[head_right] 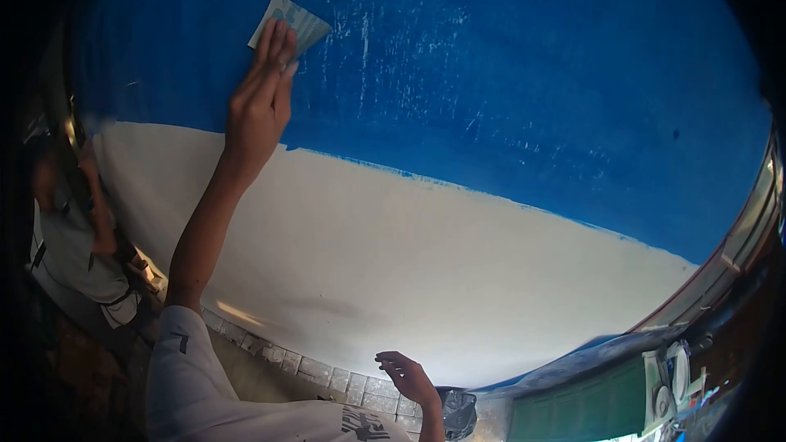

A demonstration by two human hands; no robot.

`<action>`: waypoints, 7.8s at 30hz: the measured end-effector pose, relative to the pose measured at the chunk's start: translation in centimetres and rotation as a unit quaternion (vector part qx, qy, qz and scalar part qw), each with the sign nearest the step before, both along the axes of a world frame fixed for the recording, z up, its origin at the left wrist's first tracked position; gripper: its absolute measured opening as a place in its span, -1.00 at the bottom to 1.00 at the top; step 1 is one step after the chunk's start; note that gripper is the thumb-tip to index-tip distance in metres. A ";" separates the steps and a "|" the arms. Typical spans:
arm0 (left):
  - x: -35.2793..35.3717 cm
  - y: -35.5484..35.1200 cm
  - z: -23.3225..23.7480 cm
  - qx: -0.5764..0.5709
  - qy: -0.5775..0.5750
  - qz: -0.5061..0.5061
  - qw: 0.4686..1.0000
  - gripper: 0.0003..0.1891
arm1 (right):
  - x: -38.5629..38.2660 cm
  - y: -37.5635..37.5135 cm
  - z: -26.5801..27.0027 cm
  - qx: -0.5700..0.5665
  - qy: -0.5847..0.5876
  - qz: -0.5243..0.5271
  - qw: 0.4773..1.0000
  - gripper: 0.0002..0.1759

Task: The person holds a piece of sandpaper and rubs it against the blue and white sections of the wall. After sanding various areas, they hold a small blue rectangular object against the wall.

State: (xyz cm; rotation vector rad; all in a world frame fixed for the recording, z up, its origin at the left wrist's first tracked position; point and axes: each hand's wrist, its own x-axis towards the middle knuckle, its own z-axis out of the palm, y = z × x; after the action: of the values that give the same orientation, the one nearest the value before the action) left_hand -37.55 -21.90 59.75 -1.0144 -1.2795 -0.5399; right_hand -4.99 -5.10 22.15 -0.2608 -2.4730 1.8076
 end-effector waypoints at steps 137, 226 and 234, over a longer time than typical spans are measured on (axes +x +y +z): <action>-2.1 -1.3 -3.2 -0.263 0.139 -0.059 0.953 -0.38 | -0.9 -11.7 -5.8 0.001 -0.146 -0.061 0.987 -0.33; -3.1 -2.5 1.1 -0.295 0.191 -0.006 0.936 -0.29 | -1.8 -10.9 -8.9 0.080 -0.138 -0.001 0.987 -0.49; -1.9 -1.2 1.6 -0.290 0.172 -0.042 0.941 -0.34 | -1.7 -11.5 -9.2 0.060 -0.171 0.012 0.983 -0.46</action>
State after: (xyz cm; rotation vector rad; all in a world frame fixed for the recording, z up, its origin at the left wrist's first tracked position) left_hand -39.41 -23.09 61.32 -1.5814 -1.0990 -0.0247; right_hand -6.64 -16.58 12.92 -0.5808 -2.8093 1.7390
